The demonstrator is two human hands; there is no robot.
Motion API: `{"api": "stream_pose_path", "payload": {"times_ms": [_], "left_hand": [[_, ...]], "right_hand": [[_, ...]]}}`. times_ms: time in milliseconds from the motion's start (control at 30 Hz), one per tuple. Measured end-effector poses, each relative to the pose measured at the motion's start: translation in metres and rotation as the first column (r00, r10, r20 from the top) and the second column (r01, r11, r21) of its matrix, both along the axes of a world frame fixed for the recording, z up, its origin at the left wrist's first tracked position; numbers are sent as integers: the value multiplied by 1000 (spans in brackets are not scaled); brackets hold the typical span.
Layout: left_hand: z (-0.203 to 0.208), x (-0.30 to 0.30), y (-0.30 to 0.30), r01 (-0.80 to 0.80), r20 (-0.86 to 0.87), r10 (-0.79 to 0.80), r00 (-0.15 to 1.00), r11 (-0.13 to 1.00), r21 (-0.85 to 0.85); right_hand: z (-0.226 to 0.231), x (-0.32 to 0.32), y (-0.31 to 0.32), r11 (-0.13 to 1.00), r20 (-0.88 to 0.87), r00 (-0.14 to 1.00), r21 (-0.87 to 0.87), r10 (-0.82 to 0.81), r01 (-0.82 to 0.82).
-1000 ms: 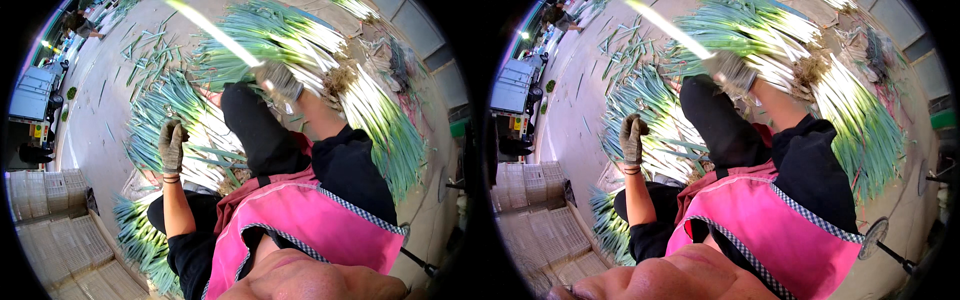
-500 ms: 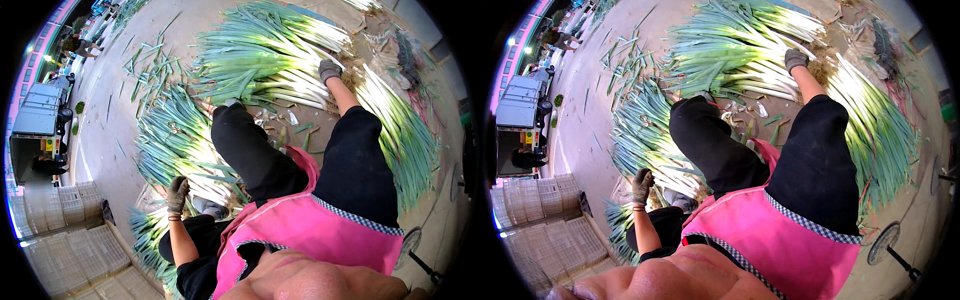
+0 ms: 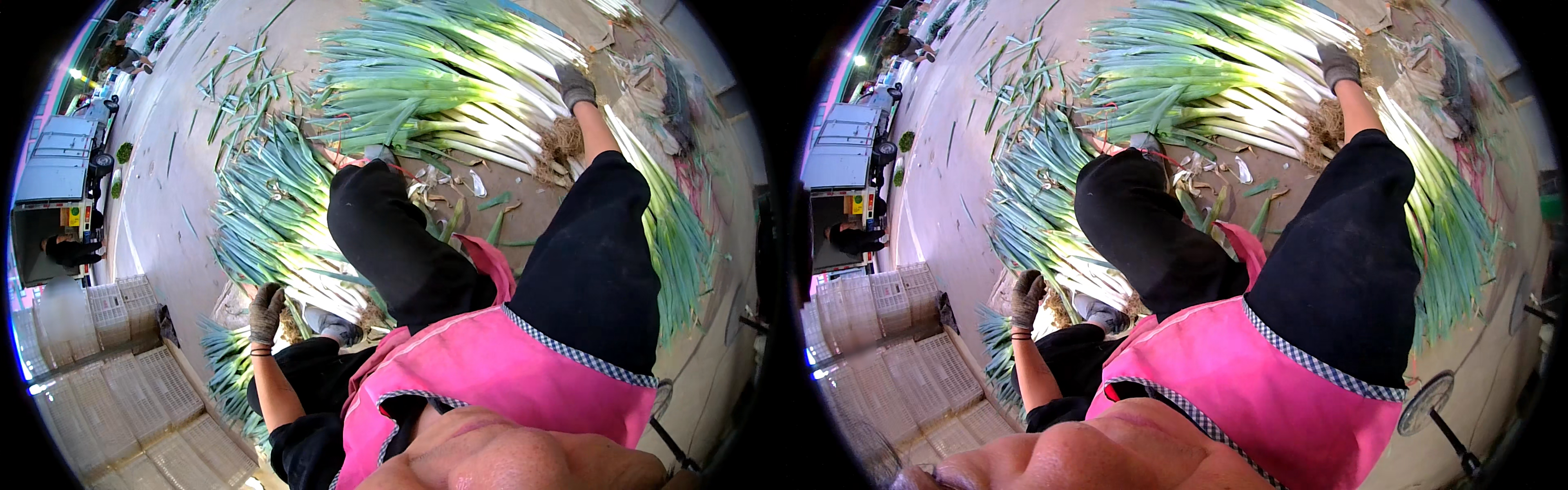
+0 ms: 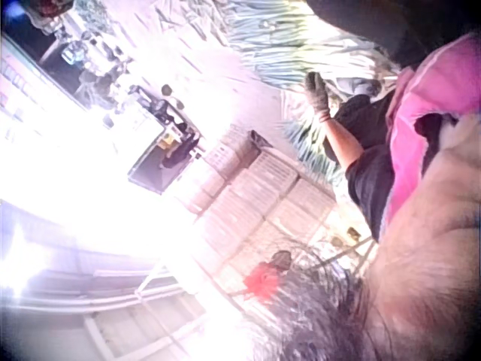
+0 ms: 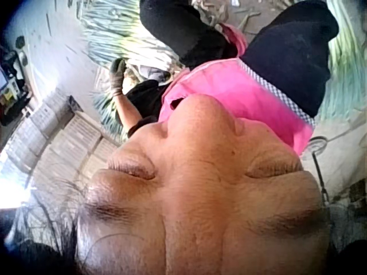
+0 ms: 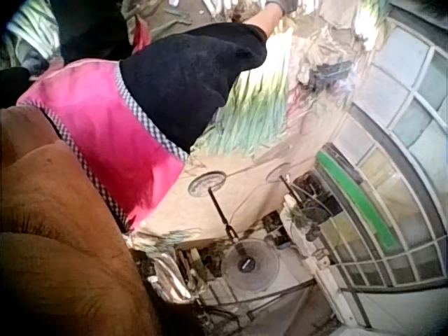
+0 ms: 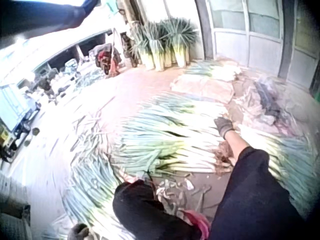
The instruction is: The person strips the outer leaves from large leeks by hand while sitting on the ground, then places the cleaned leeks onto a pile.
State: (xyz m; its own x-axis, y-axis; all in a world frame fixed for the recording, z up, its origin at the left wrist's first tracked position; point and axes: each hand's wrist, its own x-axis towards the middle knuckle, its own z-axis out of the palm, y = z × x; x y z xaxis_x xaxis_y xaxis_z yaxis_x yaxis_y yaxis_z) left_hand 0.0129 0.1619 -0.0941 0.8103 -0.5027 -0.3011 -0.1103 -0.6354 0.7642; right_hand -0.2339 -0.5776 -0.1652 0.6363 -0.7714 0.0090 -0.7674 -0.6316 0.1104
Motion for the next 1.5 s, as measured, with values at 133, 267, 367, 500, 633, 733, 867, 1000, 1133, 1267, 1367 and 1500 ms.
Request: {"api": "stream_pose_path", "payload": {"times_ms": [133,267,367,500,633,733,867,1000,1133,1267,1367,1500], "left_hand": [[20,-1,18,47,142,-62,988,993,106],[51,10,17,165,375,-304,876,918,359],[60,6,28,123,386,-262,884,929,348],[73,41,31,165,322,-228,919,964,210],[37,29,75,76,336,-332,881,802,592],[40,14,79,127,226,-447,865,633,764],[36,4,96,107,314,-326,892,826,553],[47,-2,99,65,212,-316,925,681,729],[39,-19,130,91,97,-238,967,670,737],[44,-7,125,33,207,-239,949,726,687],[43,0,119,19,275,-198,941,841,541],[19,20,97,-122,308,-43,950,861,494]], "right_hand": [[-13,14,7,920,-13,935,178,-353,350],[-24,66,-1,968,217,962,153,165,-200],[30,149,100,734,377,713,115,591,-669],[128,204,285,237,675,516,467,527,-852],[83,270,435,-96,650,389,581,653,-808],[7,274,532,4,373,693,879,617,-477],[-148,242,629,358,-302,206,866,931,-350],[-305,165,660,433,-144,456,645,878,-630],[-196,169,688,419,-204,666,890,718,-180],[-189,193,677,462,-45,940,878,338,-124],[-143,231,665,-179,229,968,961,102,-209],[-19,220,672,-161,560,802,829,211,-536]]}}
